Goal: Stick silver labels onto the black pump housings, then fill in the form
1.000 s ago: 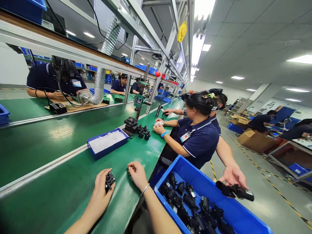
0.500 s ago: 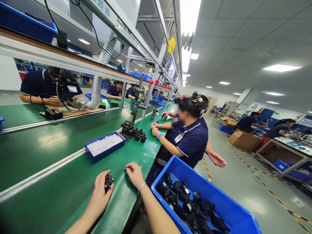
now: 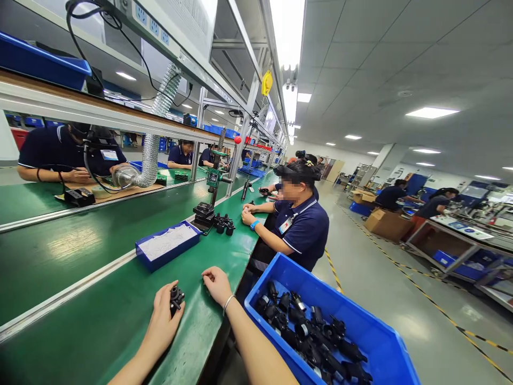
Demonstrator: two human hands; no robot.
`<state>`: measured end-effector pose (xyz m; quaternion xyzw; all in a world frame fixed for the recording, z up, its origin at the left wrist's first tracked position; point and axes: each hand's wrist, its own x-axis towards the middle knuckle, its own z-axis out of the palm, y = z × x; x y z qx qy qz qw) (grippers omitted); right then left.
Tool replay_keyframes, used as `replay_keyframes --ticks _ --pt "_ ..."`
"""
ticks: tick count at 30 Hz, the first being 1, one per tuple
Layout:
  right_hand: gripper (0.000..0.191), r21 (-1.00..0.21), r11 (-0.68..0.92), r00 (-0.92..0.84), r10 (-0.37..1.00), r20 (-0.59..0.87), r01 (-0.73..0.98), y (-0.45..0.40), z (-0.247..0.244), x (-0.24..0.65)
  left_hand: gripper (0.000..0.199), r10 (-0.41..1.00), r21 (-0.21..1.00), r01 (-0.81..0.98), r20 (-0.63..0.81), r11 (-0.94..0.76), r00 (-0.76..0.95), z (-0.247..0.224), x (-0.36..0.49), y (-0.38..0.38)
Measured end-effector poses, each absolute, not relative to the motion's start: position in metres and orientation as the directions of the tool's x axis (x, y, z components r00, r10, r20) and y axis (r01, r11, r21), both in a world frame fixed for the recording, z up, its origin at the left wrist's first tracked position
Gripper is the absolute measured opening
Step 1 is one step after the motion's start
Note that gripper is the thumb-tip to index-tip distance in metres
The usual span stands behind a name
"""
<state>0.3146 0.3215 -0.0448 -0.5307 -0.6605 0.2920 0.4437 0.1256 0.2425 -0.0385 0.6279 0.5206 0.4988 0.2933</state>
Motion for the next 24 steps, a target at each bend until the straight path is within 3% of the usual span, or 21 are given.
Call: replay_keyframes --ticks 11,16,18,24 --pt "0.014 -0.842 0.304 -0.101 0.952 0.29 0.445 0.322 -0.043 0.315 0.045 0.946 0.871 0.399 0.322 -0.285 -0.029 -0.044 0.12 0.246" --pt "0.063 -0.811 0.427 -0.325 0.893 0.31 0.4 0.304 -0.029 0.306 0.058 0.949 0.904 0.299 0.314 -0.305 0.017 -0.049 0.122 0.25" --pt "0.07 -0.788 0.48 -0.411 0.854 0.319 0.386 0.296 -0.025 0.298 0.063 0.95 0.913 0.265 0.31 -0.311 0.047 -0.05 0.123 0.251" --pt "0.039 -0.719 0.568 -0.503 0.792 0.345 0.401 0.282 -0.025 0.28 0.062 0.947 0.905 0.285 0.318 -0.317 0.045 -0.054 0.125 0.254"
